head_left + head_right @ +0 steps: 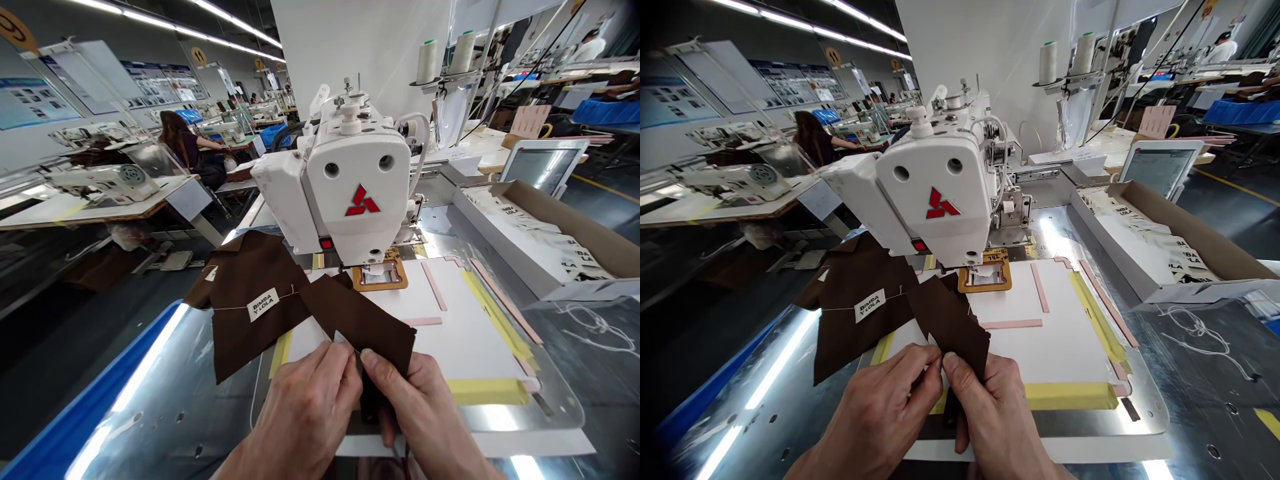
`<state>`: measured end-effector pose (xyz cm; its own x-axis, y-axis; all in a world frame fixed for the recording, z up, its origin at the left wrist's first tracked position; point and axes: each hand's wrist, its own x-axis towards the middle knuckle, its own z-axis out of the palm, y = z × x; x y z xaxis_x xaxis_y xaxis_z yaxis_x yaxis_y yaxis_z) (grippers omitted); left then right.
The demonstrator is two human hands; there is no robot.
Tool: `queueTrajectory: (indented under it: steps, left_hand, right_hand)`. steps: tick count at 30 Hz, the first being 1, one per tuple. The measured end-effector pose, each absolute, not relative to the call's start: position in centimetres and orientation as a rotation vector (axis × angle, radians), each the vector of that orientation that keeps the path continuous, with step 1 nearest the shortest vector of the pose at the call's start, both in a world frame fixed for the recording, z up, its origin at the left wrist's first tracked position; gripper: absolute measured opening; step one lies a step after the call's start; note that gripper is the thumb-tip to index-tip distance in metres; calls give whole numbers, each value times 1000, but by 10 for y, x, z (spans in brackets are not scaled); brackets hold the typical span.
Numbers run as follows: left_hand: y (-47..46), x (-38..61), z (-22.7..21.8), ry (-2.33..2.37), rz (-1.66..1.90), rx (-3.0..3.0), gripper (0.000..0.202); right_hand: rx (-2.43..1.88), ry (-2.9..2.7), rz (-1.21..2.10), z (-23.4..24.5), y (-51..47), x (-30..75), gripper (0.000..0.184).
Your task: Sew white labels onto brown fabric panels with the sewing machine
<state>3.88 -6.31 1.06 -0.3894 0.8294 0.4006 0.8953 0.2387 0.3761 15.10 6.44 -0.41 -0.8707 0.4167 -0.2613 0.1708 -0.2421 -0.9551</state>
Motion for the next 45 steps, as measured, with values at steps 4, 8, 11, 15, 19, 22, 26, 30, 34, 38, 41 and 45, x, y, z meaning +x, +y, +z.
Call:
queueTrajectory:
  steps: [4, 8, 11, 15, 19, 22, 26, 30, 34, 38, 41, 45]
  left_hand:
    - [-63, 38, 10, -2370, -885, -1663, 23]
    - [-65, 36, 11, -2333, -894, -1679, 23]
    - [-66, 36, 12, -2302, -905, -1689, 23]
    - [-66, 35, 11, -2243, -919, -1692, 23]
    - [-67, 36, 10, -2208, -943, -1717, 22]
    - [-68, 36, 9, -2204, -964, -1707, 22]
    - [-67, 35, 9, -2232, -1043, -1695, 21]
    - [-69, 33, 10, -2351, -1175, -1670, 17]
    - [-73, 30, 16, -2657, -1587, -1438, 20]
    - [-79, 22, 24, -2769, -2582, -1092, 59]
    - [-82, 20, 26, -2530, -3013, -966, 65]
    - [-86, 21, 19, -2646, -3118, 42, 37]
  right_hand:
    - [-718, -1812, 2282, -5, 66, 153, 62]
    - [-720, -1757, 2337, -4, 68, 152, 60]
    - [-755, -1692, 2391, -4, 69, 150, 62]
    - [-765, -1622, 2445, -6, 69, 148, 61]
    - [-770, -1572, 2481, -8, 69, 148, 59]
    - [-770, -1550, 2494, -8, 70, 148, 59]
    - [-779, -1535, 2497, -8, 69, 147, 59]
    - [-782, -1512, 2498, -6, 69, 148, 56]
    - [-845, -1738, 2214, -8, 65, 153, 53]
    - [-356, -2231, 1250, -26, 54, 158, 38]
    - [-31, -2414, 609, -37, 47, 159, 70]
    - [133, -2504, 463, -32, 45, 166, 57]
